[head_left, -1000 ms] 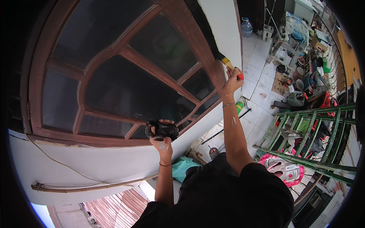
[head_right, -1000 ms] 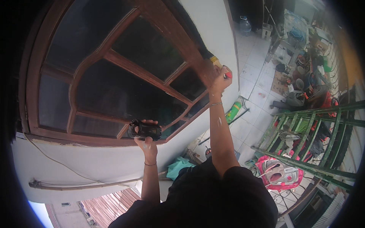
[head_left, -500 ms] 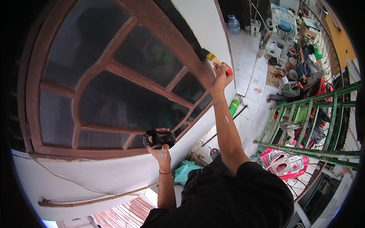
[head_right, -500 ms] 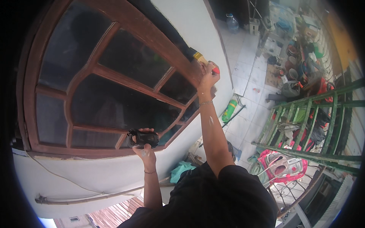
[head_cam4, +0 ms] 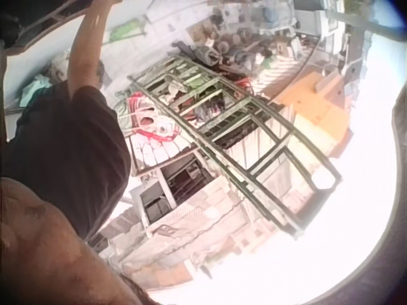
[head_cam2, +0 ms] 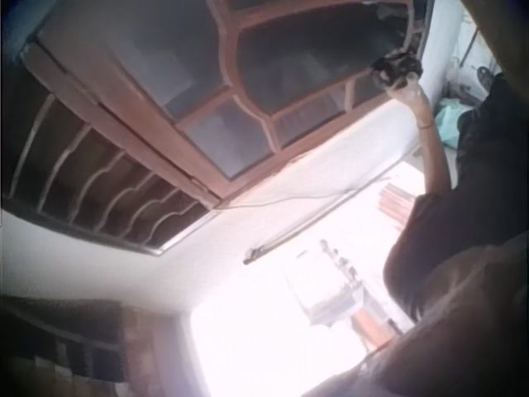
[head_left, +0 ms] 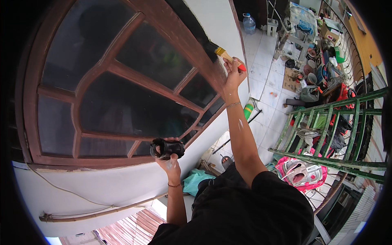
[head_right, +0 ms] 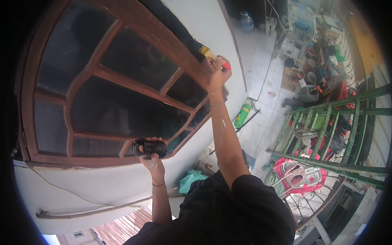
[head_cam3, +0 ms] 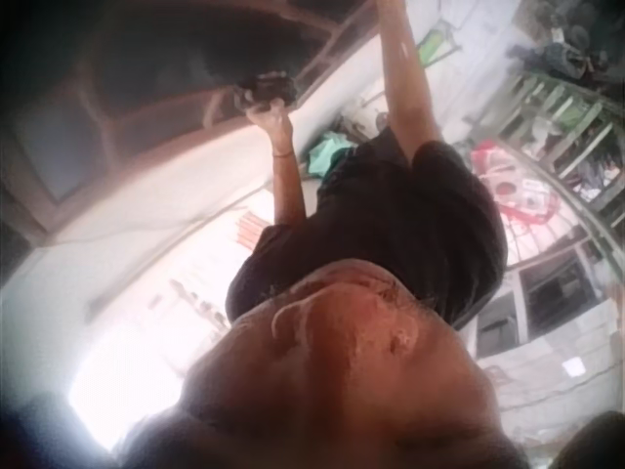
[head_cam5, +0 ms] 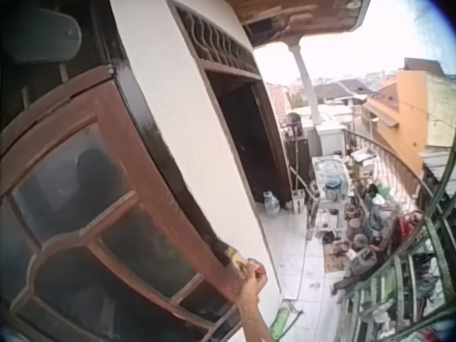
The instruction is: The person paints the wooden frame of a window with black paint using a paintbrush. They repeatedly dip the brush into a small paint container and apply paint to the upper and side sections of the frame.
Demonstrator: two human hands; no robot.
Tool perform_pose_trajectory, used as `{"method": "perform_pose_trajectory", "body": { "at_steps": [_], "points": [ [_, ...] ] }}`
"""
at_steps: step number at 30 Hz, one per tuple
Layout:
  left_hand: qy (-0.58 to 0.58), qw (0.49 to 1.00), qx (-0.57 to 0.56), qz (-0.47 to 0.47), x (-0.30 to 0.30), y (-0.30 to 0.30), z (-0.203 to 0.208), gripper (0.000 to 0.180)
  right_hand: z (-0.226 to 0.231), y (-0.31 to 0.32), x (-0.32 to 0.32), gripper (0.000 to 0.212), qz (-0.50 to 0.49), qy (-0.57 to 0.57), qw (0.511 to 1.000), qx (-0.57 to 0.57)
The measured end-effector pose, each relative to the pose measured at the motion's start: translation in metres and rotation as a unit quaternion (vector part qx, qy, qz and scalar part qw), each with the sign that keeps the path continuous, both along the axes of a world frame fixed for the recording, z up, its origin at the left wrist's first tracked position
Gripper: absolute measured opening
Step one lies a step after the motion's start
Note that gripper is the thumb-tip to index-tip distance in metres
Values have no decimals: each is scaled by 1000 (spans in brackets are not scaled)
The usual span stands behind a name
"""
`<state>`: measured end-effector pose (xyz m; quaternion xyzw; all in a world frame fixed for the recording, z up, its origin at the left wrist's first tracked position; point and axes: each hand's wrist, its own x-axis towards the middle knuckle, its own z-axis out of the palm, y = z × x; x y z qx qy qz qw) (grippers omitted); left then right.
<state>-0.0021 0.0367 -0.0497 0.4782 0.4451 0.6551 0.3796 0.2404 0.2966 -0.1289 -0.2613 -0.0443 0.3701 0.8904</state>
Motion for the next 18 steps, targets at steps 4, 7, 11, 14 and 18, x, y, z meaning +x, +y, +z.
{"method": "perform_pose_trajectory", "body": {
  "at_steps": [4, 7, 11, 14, 18],
  "points": [
    [9, 1000, 11, 5, 7, -1, 2, 92, -20, 5, 0, 21, -9, -21, 999, -47],
    [43, 998, 11, 34, -1, -8, -2, 89, -47, -3, 5, 20, -32, -64, 989, -131],
    [92, 995, 15, 20, -16, -14, -15, 80, -23, 3, 4, 16, -73, -216, 950, -212],
    [114, 993, 10, 19, -22, -19, -21, 80, 31, 4, 1, 15, -64, -308, 933, -177],
    [102, 994, 20, 24, -15, -18, -18, 81, 60, -9, 8, 15, -84, -284, 952, -75]
  ]
}}
